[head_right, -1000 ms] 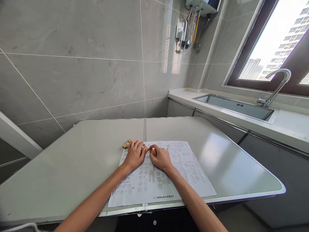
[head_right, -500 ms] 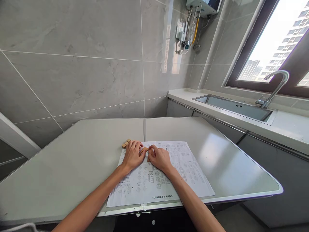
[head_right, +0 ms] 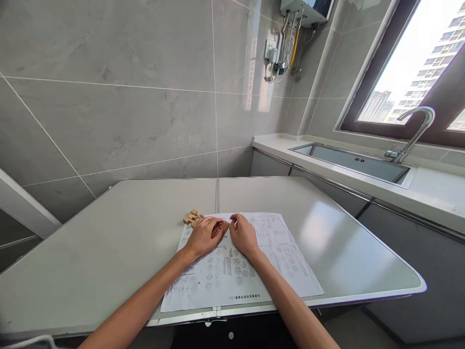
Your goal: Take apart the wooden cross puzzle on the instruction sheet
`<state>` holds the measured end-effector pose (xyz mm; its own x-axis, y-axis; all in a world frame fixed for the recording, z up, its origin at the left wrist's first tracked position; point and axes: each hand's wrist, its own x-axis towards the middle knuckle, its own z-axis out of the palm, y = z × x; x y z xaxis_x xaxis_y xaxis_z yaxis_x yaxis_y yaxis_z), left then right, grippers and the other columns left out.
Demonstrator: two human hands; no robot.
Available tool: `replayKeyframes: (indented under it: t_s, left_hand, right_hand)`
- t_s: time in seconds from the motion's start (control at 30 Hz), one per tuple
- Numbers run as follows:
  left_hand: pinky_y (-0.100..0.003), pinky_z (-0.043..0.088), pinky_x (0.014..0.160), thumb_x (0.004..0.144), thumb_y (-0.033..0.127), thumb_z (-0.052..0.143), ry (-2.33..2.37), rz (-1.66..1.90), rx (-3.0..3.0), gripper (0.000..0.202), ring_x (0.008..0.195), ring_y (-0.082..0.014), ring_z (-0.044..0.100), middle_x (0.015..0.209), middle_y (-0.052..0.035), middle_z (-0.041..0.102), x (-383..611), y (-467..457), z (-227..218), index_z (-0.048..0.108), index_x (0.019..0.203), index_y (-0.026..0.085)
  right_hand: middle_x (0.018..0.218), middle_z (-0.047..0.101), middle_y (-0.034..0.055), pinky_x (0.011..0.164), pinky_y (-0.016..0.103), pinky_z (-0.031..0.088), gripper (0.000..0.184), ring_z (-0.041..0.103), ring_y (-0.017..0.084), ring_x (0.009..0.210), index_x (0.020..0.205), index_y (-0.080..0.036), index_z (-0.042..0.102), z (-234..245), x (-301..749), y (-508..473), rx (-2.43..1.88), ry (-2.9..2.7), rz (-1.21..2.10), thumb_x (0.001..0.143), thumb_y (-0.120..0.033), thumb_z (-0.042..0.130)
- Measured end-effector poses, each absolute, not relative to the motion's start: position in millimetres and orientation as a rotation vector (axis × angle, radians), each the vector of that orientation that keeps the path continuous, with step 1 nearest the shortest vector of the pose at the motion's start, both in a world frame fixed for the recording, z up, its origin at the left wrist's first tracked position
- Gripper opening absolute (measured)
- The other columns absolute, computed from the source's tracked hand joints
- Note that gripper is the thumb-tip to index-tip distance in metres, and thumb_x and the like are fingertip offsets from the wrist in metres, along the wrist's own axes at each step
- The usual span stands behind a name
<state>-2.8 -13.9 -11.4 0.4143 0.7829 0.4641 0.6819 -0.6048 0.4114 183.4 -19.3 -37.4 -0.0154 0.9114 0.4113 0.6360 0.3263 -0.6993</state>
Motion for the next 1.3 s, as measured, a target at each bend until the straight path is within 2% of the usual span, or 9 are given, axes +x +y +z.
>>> replayKeyframes:
  t_s: [0.23, 0.37, 0.5, 0.6, 0.7, 0.87, 1.0, 1.17, 1.3]
  left_hand:
    - [-0.046, 0.052, 0.095, 0.078, 0.018, 0.064, 1.352, 0.972, 2.513, 0.029, 0.105, -0.0296, 0.066, 0.109, -0.0072, 0.073, -2.0, -15.6, -5.9, 0.067, 0.107, 0.025]
    - [-0.048, 0.050, 0.100, 0.088, 0.025, 0.062, 1.394, 1.059, 2.529, 0.019, 0.110, -0.0303, 0.064, 0.110, -0.0079, 0.073, -3.5, -12.6, -4.2, 0.067, 0.106, 0.025]
    - [-0.049, 0.045, 0.107, 0.094, 0.031, 0.060, 1.593, 1.230, 2.352, 0.011, 0.116, -0.0318, 0.061, 0.110, -0.0084, 0.074, -18.9, 2.9, -0.7, 0.068, 0.100, 0.026]
    - [-0.053, 0.043, 0.107, 0.098, 0.035, 0.053, 1.736, 1.289, 2.204, 0.018, 0.121, -0.0357, 0.059, 0.112, -0.0114, 0.074, -40.0, 20.2, -0.3, 0.067, 0.097, 0.024]
    - [-0.051, 0.045, 0.102, 0.100, 0.040, 0.046, 1.832, 1.308, 2.044, 0.026, 0.117, -0.0354, 0.061, 0.106, -0.0117, 0.075, -59.9, 34.9, -3.8, 0.065, 0.092, 0.024]
    - [-0.040, 0.052, 0.087, 0.105, 0.052, 0.034, 1.857, 1.279, 1.812, 0.043, 0.100, -0.0287, 0.070, 0.103, -0.0083, 0.078, -74.0, 44.6, -11.4, 0.065, 0.093, 0.025]
    - [-0.036, 0.052, 0.083, 0.105, 0.055, 0.033, 1.840, 1.260, 1.724, 0.047, 0.096, -0.0263, 0.072, 0.102, -0.0062, 0.079, -75.0, 45.8, -13.9, 0.067, 0.092, 0.026]
    - [-0.035, 0.052, 0.083, 0.105, 0.052, 0.034, 1.827, 1.256, 1.679, 0.042, 0.097, -0.0254, 0.072, 0.105, -0.0051, 0.078, -74.8, 48.8, -16.8, 0.064, 0.091, 0.026]
    - [-0.036, 0.051, 0.087, 0.105, 0.047, 0.034, 1.813, 1.267, 1.680, 0.036, 0.102, -0.0251, 0.071, 0.109, -0.0059, 0.076, -72.4, 49.1, -18.2, 0.060, 0.093, 0.026]
  right_hand:
    - [0.105, 0.072, 0.0059, 0.085, 0.035, 0.052, 0.024, 0.066, 0.021, 0.088, 0.104, -0.023, 0.069, -40.8, 183.1, -19.8, -1.274, -1.845, 0.436, 0.088, -0.016, 0.052]
    - [0.118, 0.071, 0.0076, 0.096, 0.040, 0.051, 0.028, 0.065, 0.024, 0.106, 0.112, -0.024, 0.071, -37.5, 181.5, -22.2, -1.204, -1.892, 0.448, 0.090, -0.015, 0.055]
    - [0.119, 0.074, 0.0058, 0.101, 0.043, 0.049, 0.029, 0.062, 0.026, 0.114, 0.115, -0.027, 0.072, -34.8, 181.7, -23.6, -1.134, -1.946, 0.455, 0.091, -0.016, 0.060]
    - [0.121, 0.074, 0.0057, 0.102, 0.044, 0.050, 0.027, 0.062, 0.026, 0.114, 0.117, -0.027, 0.073, -33.1, 181.8, -24.6, -1.095, -1.991, 0.483, 0.093, -0.018, 0.062]
    - [0.122, 0.074, 0.0056, 0.102, 0.044, 0.050, 0.026, 0.061, 0.027, 0.116, 0.119, -0.027, 0.073, -30.2, 181.8, -26.0, -1.069, -2.019, 0.521, 0.095, -0.021, 0.065]
    - [0.118, 0.076, 0.0052, 0.096, 0.042, 0.052, 0.022, 0.064, 0.027, 0.111, 0.117, -0.030, 0.075, -24.6, 180.8, -29.0, -1.006, -2.084, 0.601, 0.096, -0.030, 0.071]
    - [0.108, 0.077, 0.0048, 0.088, 0.038, 0.053, 0.019, 0.066, 0.025, 0.103, 0.113, -0.029, 0.075, -23.9, 178.9, -29.7, -1.034, -2.065, 0.625, 0.095, -0.033, 0.070]
    - [0.092, 0.074, 0.0027, 0.072, 0.031, 0.048, 0.023, 0.063, 0.019, 0.075, 0.094, -0.024, 0.072, -25.5, 179.3, -27.9, -1.186, -1.929, 0.571, 0.094, -0.018, 0.050]
    - [0.077, 0.070, 0.0003, 0.065, 0.028, 0.041, 0.022, 0.058, 0.017, 0.067, 0.077, -0.023, 0.066, -24.8, 180.3, -28.4, -1.200, -1.954, 0.558, 0.087, -0.013, 0.050]
